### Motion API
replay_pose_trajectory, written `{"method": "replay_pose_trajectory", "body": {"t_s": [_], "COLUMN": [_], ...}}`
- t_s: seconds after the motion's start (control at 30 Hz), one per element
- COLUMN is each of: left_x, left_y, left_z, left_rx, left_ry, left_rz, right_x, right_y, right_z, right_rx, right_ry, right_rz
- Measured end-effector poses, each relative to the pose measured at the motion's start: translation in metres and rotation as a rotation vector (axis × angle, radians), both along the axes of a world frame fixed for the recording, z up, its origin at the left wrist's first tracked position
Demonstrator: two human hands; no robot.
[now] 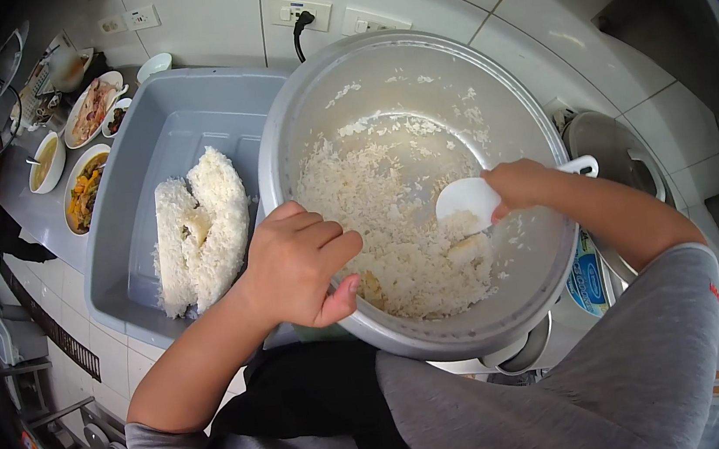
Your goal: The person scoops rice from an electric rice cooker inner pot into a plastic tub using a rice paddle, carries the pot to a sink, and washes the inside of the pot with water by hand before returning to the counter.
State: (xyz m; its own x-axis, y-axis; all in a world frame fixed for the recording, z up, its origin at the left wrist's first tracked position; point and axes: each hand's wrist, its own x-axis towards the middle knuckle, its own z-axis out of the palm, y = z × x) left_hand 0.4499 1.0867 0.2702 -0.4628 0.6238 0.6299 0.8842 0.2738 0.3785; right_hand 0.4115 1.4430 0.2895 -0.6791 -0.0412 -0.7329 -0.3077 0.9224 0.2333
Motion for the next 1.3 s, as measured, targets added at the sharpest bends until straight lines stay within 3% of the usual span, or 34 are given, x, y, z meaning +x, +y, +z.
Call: {"method": "replay_pose_trajectory", "body": {"t_s": [0.17,0.27,0.43,0.57,0.63,0.73,0.83,0.93,0.97,1.03,1.07,1.13,1.17,1.2,1.3], "left_x": [-0.002,0.0,-0.002,0.0,-0.002,-0.001,0.0,0.004,0.01,0.017,0.017,0.011,0.011,0.008,0.004], "left_y": [-0.001,0.0,-0.002,-0.005,-0.007,-0.009,-0.009,-0.009,-0.011,-0.009,-0.007,-0.002,-0.008,-0.009,-0.01], "left_z": [-0.001,-0.001,-0.005,-0.007,-0.01,-0.012,-0.013,-0.014,-0.012,-0.007,-0.013,-0.029,-0.023,-0.024,-0.022], "left_rx": [0.012,0.001,0.062,0.058,0.093,0.104,0.111,0.123,0.126,0.399,0.399,0.545,0.556,0.536,0.55], "left_ry": [-0.004,0.0,0.022,0.061,0.069,0.099,0.113,0.064,0.068,0.08,0.078,-0.457,-0.764,-0.895,-1.099], "left_rz": [-0.007,-0.015,-0.018,0.038,-0.034,-0.036,-0.03,0.005,0.029,0.462,0.466,0.71,0.511,0.475,0.395], "right_x": [0.014,0.036,0.043,0.056,0.058,0.063,0.064,0.069,0.067,0.061,0.062,0.057,0.051,0.046,0.021], "right_y": [-0.03,-0.051,-0.086,-0.091,-0.12,-0.115,-0.111,-0.127,-0.121,-0.108,-0.099,-0.082,-0.058,-0.029,0.026], "right_z": [-0.008,-0.01,-0.037,-0.046,-0.019,-0.037,-0.041,-0.002,0.003,0.015,0.02,0.035,0.033,0.029,0.042], "right_rx": [-0.03,-0.06,-0.24,-0.329,-0.297,-0.326,-0.408,-0.414,-0.4,-0.374,-0.355,-0.036,-0.014,0.014,-0.014], "right_ry": [-0.074,-0.102,-0.074,-0.047,-0.144,-0.216,-0.246,-0.245,-0.273,-0.261,-0.255,-0.066,0.122,0.308,0.504], "right_rz": [-0.007,-0.149,0.031,-0.014,-0.241,-0.352,-0.331,-0.249,-0.16,-0.096,-0.062,-0.001,0.132,0.253,-0.028]}}
